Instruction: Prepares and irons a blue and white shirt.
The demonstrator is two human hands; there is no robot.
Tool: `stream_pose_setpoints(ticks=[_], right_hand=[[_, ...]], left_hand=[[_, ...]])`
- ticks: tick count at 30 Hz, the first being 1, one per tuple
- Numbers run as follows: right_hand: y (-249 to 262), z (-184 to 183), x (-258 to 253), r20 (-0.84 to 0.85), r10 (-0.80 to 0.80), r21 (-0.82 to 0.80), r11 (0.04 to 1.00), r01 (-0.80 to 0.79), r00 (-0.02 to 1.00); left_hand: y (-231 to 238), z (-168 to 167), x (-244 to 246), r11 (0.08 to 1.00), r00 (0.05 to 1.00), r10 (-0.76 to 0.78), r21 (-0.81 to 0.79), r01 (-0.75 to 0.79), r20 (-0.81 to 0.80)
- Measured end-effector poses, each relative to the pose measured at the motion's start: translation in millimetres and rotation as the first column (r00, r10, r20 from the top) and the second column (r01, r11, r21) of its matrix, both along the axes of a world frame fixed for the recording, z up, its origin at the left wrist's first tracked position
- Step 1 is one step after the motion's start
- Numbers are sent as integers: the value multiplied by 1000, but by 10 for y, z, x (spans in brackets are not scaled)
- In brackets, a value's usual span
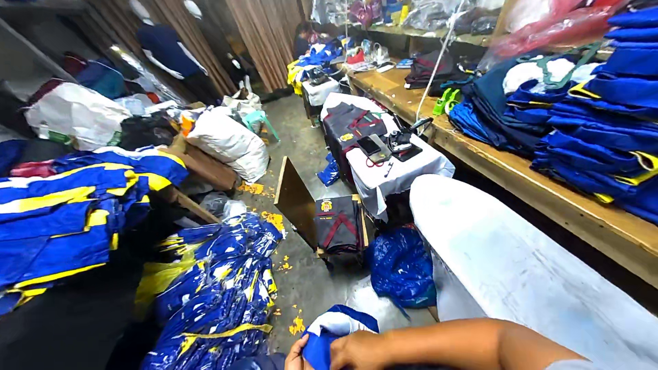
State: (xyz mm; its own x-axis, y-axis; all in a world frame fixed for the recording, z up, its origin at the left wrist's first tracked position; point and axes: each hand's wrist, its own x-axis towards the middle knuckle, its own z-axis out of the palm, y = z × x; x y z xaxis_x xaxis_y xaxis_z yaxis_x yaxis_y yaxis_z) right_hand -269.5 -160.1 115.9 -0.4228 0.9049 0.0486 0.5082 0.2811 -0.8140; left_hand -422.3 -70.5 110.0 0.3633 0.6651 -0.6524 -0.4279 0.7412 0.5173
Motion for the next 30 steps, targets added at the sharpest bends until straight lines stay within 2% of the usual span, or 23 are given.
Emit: stream_pose_setpoints(ticks=[2, 4, 7, 9, 11, 13, 14, 16, 17, 19, 22, 25, 28, 30], right_hand=[[-88, -95, 247, -77, -75, -130, 989, 64, 994], [-206, -275, 531, -49, -213, -268, 944, 193, 976], [-449, -618, 869, 73, -418, -435, 804, 407, 905], [-558, -699, 1041, 113, -513, -611, 639, 467, 851], [-631, -824, 1137, 78, -718, -790, 378, 482, 692], [-670, -1102, 1220, 86, -878, -856, 177, 486, 472], [-671, -1202, 1264, 98, -914, -866, 117, 486, 393], [-634, -1246, 1300, 77, -963, -885, 53, 463, 257], [-606, -1209, 1287, 38, -982, -903, 46, 427, 186], [-577, -1142, 1236, -83, -994, -940, 103, 325, 75], [-553, -1095, 1177, -228, -974, -957, 227, 180, 15], [-555, -1063, 1178, -305, -952, -952, 304, 40, -15], [-625, -943, 1238, -415, -905, -910, 415, 26, -88], [-656, -823, 1380, -485, -868, -872, 471, 129, -106]], left_hand=[[-13, 63, 23, 1000, 999, -23, 2, 23, 45], [-16, 102, 66, 996, 995, -82, 40, 79, 61], [-41, 217, 130, 971, 973, -225, 94, 218, 61], [-77, 374, 181, 951, 955, -292, 115, 286, 46], [-91, 545, 235, 936, 943, -331, 141, 323, 36], [-87, 671, 289, 922, 936, -350, 189, 337, 35], [-88, 736, 323, 917, 935, -352, 216, 336, 37], [-90, 860, 383, 906, 935, -351, 267, 328, 42], [-94, 915, 402, 902, 934, -351, 286, 322, 57], [-112, 1001, 422, 895, 930, -358, 316, 315, 86], [-139, 1068, 418, 890, 923, -362, 343, 300, 130], [-118, 1048, 375, 896, 933, -333, 356, 267, 139], [-78, 1034, 332, 900, 949, -289, 372, 226, 124], [-38, 1038, 299, 894, 958, -266, 399, 204, 108]])
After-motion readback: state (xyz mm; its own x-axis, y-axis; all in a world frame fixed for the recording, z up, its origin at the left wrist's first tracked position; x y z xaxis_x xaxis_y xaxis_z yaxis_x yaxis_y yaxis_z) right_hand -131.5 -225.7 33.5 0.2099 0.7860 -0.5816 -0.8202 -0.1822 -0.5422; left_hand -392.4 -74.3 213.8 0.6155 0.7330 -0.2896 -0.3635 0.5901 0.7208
